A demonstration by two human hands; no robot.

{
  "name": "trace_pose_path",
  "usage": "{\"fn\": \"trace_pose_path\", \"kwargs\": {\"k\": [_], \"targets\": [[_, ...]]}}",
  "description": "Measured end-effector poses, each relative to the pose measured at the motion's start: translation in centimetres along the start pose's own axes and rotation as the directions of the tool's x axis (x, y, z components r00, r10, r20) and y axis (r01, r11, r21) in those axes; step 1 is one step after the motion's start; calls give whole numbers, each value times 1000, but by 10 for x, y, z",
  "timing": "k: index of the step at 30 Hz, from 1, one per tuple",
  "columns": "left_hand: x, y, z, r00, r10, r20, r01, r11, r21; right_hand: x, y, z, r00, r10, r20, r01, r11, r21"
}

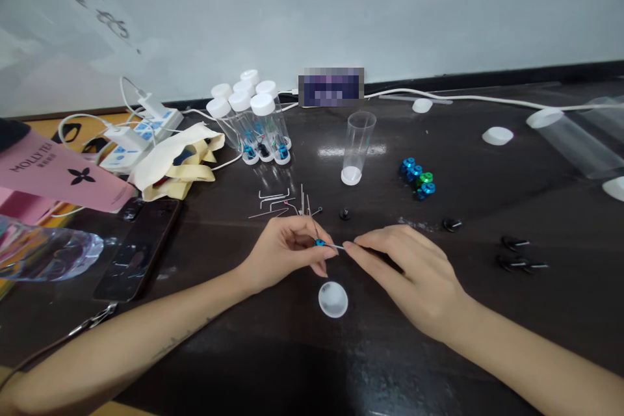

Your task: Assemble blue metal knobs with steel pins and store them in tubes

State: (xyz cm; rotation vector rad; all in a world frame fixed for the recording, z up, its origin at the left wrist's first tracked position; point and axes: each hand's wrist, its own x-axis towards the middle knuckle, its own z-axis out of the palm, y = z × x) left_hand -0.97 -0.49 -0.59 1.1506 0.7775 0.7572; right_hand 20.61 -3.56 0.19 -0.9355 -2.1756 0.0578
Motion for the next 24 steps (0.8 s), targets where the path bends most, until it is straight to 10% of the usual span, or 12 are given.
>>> {"fn": "trace_pose_path", "kwargs": {"k": [24], "targets": [[1, 3, 1, 998, -36, 46, 41, 993, -113, -6, 8, -3, 991, -129, 39, 129, 992, 5]]}}
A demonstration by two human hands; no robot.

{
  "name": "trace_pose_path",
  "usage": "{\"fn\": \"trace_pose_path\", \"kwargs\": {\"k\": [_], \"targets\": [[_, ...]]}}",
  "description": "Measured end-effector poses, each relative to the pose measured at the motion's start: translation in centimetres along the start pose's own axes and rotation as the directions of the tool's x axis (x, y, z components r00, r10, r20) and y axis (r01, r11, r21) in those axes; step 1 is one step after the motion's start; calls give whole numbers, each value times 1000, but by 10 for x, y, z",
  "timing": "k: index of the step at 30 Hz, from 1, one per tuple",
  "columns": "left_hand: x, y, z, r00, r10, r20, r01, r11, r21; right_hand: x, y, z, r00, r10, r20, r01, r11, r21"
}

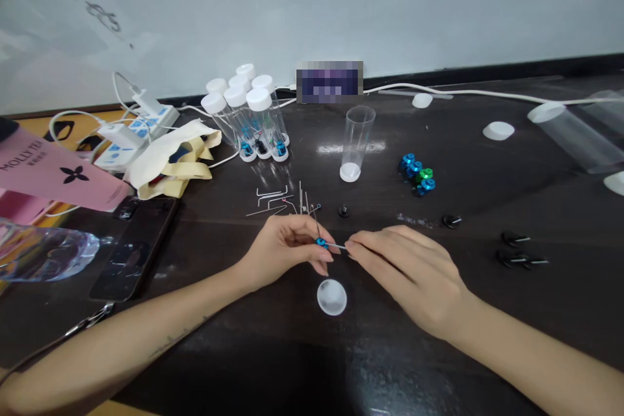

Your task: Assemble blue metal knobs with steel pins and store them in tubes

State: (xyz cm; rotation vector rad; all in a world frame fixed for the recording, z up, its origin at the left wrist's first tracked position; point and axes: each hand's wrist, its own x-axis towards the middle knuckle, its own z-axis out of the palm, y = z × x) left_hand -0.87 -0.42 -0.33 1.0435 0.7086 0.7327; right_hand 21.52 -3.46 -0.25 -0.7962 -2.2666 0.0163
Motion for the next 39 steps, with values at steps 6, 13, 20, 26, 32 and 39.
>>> {"fn": "trace_pose_path", "kwargs": {"k": [6, 13, 20, 26, 32, 39], "targets": [[-1, 1, 0, 1000, -1, 2, 1, 999, 48, -1, 1, 0, 999, -35, 18, 35, 999, -41], [-2, 1, 0, 1000, 16, -11, -14, 995, 99, -5, 4, 3, 999, -29, 18, 30, 995, -93], [-2, -2, 0, 1000, 18, -21, -15, 993, 115, -7, 6, 2, 999, 11, 46, -6, 994, -105], [-1, -3, 1, 999, 25, -21, -23, 995, 96, -5, 5, 5, 996, 13, 87, -9, 999, -43], [-2, -2, 1, 998, 53, -26, -49, 988, 145, 2, 2, 5, 996, 42, 75, -44, 999, 25], [-4, -4, 1, 993, 116, -23, -107, 963, 248, 9, 2, 4, 983, 61, 175, -87, 986, 142]]}}
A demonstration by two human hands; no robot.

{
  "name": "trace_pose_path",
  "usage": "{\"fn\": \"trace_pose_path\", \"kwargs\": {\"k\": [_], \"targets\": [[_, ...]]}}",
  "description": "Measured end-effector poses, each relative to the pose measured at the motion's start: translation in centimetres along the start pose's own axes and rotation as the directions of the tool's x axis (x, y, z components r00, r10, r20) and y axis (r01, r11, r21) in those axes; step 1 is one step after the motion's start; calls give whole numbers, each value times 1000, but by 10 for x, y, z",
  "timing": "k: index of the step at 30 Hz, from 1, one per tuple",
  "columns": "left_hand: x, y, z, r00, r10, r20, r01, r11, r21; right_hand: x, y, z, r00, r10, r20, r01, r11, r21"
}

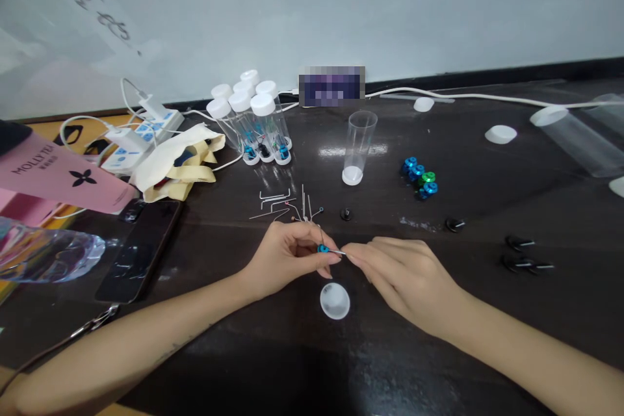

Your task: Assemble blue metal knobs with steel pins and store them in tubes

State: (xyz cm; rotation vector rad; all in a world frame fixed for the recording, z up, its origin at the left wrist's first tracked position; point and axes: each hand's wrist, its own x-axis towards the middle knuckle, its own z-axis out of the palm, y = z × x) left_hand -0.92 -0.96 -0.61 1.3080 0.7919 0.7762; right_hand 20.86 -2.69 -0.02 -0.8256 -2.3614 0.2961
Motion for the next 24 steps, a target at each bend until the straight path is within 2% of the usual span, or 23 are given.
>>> {"fn": "trace_pose_path", "kwargs": {"k": [2, 6, 8, 11, 17, 21, 24], "targets": [[-1, -1, 0, 1000, 30, -10, -29, 998, 47, 0, 0, 0, 999, 29, 33, -30, 999, 32], [-3, -2, 1, 995, 94, -31, -90, 990, 112, -2, 0, 0, 977, 186, 106, -198, 974, 113], [-3, -3, 1, 992, 115, -49, -107, 985, 139, -1, 1, 1, 967, 234, 104, -246, 960, 130], [-2, -3, -1, 989, 108, -97, -98, 990, 104, -1, 2, 2, 979, 200, 27, -202, 976, 83], [1, -3, -1, 990, 70, -124, -71, 997, 0, -9, 2, 5, 991, 25, -131, -34, 997, -67], [0, -4, 0, 992, 59, -110, -57, 998, 16, -11, 2, 3, 987, 0, -160, -13, 997, -77], [-2, -4, 0, 992, 70, -104, -65, 996, 58, -9, 2, 1, 992, 10, -125, -13, 1000, -18]]}}
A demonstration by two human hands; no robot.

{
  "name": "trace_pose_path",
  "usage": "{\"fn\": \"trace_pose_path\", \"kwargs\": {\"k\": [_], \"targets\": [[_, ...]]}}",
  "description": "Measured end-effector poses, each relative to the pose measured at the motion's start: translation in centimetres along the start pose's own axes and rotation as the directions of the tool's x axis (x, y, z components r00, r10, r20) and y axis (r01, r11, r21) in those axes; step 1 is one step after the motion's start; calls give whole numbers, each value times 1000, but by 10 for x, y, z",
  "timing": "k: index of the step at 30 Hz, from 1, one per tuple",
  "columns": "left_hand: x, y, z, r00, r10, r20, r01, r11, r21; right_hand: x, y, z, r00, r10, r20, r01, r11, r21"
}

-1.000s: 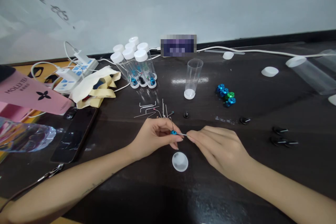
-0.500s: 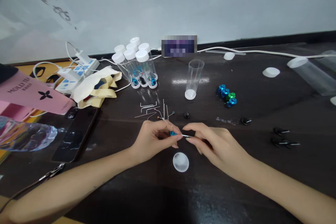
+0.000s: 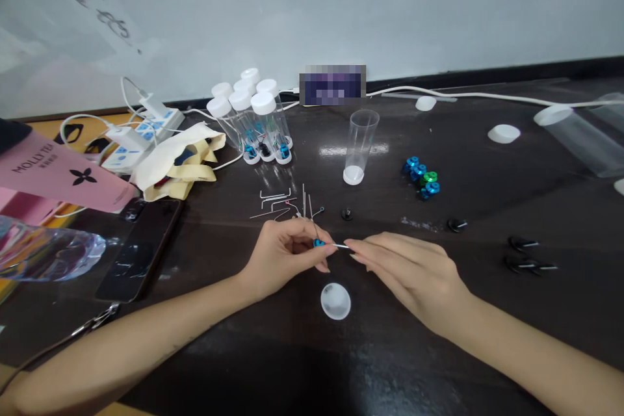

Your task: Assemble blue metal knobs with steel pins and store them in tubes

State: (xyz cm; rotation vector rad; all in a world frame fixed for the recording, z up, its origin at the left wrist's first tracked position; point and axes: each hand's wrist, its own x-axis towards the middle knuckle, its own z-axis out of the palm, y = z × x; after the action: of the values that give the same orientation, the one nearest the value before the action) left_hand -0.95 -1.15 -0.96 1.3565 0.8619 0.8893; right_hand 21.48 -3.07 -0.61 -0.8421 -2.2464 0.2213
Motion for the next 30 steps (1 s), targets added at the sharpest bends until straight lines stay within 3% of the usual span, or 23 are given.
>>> {"fn": "trace_pose_path", "kwargs": {"k": [6, 11, 15, 22, 30], "targets": [[-1, 1, -1, 1000, 26, 10, -27, 997, 75, 2, 2, 1, 990, 127, 59, -130, 990, 52], [1, 0, -1, 1000, 4, 7, -4, 1000, 3, 2, -1, 3, 1000, -10, 1, 10, 987, -159], [2, 0, 0, 999, -30, 11, 31, 998, -54, 4, -6, 3, 998, -13, -53, -5, 944, -331], [3, 2, 0, 998, -48, 29, 50, 998, -48, -9, 1, 1, 986, -162, 28, 164, 958, -237], [2, 0, 0, 998, -49, 37, 50, 998, -29, -8, 5, 1, 990, -136, 44, 143, 954, -262]]}}
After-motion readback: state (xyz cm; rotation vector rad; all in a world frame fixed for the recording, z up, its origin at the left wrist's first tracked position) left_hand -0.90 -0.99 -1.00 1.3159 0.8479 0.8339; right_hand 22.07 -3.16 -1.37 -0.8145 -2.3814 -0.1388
